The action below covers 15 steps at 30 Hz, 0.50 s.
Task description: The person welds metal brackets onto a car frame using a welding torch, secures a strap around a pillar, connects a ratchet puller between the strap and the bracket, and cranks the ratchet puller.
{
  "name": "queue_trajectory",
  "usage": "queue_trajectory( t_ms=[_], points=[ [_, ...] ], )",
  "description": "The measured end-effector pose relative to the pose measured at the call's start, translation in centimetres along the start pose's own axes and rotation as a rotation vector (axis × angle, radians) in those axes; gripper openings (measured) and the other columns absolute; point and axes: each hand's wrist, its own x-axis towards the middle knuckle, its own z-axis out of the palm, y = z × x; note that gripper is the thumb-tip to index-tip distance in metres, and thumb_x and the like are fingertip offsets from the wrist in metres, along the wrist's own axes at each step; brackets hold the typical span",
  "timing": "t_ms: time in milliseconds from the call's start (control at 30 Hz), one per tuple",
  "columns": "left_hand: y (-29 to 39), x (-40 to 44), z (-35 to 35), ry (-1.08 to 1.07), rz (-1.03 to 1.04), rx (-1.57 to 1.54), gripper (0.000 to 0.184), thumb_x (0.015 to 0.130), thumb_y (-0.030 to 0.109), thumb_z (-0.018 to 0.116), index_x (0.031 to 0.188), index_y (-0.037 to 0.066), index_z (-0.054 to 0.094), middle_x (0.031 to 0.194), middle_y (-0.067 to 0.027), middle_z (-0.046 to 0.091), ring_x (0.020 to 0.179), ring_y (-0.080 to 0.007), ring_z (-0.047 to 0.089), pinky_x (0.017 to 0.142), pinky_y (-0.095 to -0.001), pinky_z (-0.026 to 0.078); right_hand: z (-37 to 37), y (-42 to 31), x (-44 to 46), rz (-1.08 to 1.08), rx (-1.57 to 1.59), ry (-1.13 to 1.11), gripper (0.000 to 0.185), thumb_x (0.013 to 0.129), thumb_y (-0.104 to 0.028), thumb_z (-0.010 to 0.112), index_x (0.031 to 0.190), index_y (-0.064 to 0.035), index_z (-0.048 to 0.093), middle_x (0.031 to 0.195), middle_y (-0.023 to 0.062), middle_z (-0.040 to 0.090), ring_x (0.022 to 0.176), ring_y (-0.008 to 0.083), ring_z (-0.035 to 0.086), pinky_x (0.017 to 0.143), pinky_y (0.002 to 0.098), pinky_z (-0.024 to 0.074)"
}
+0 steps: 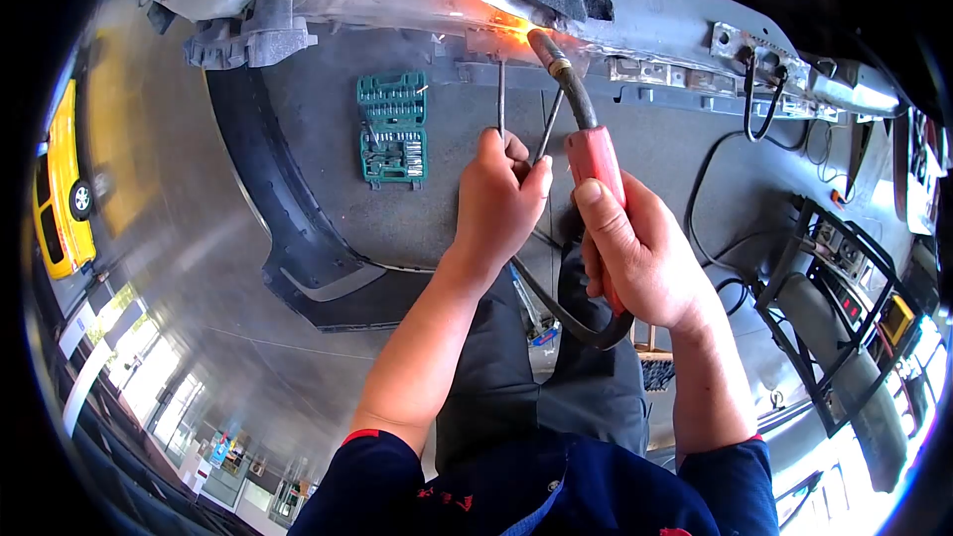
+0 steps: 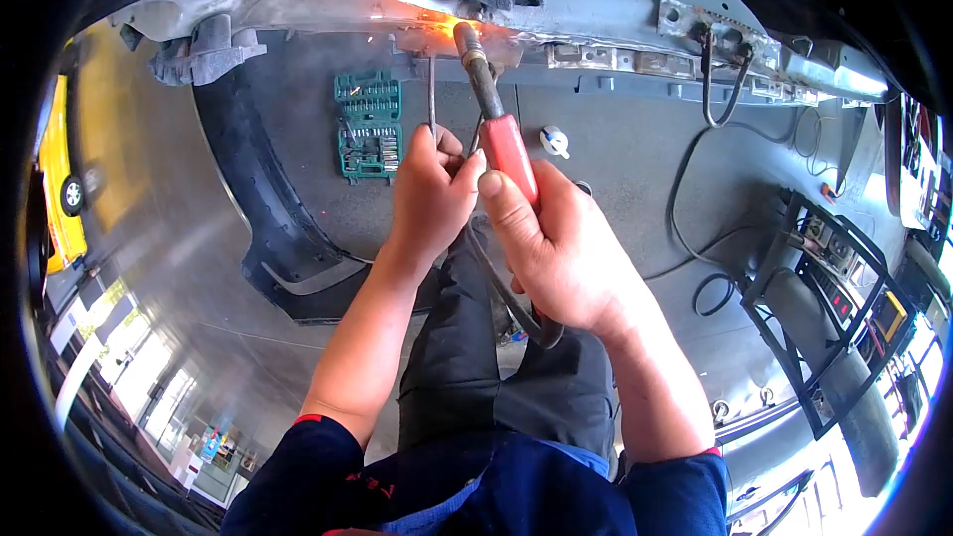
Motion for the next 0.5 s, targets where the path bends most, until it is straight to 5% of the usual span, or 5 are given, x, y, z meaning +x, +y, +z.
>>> queue_trajectory(
  t_ms=[500],
  points=[
    [-0.28, -0.03, 0.01, -0.015, -0.069, -0.11, 0.025, 0.089, 0.01, 0.074, 0.097, 0.0, 0.053, 0.071, -0.0112, 0.066, 0.062, -0.019, 0.066, 0.059, -0.0339, 0.052, 0.25, -0.31, 0.17, 0.028, -0.02, 0.003, 0.056, 0.105, -0.057, 0.051, 0.104, -0.0009, 0.056, 0.068, 0.003, 0.059, 0.057, 0.0122, 0.062, 0.053, 0.0297, 0.0503]
  ],
)
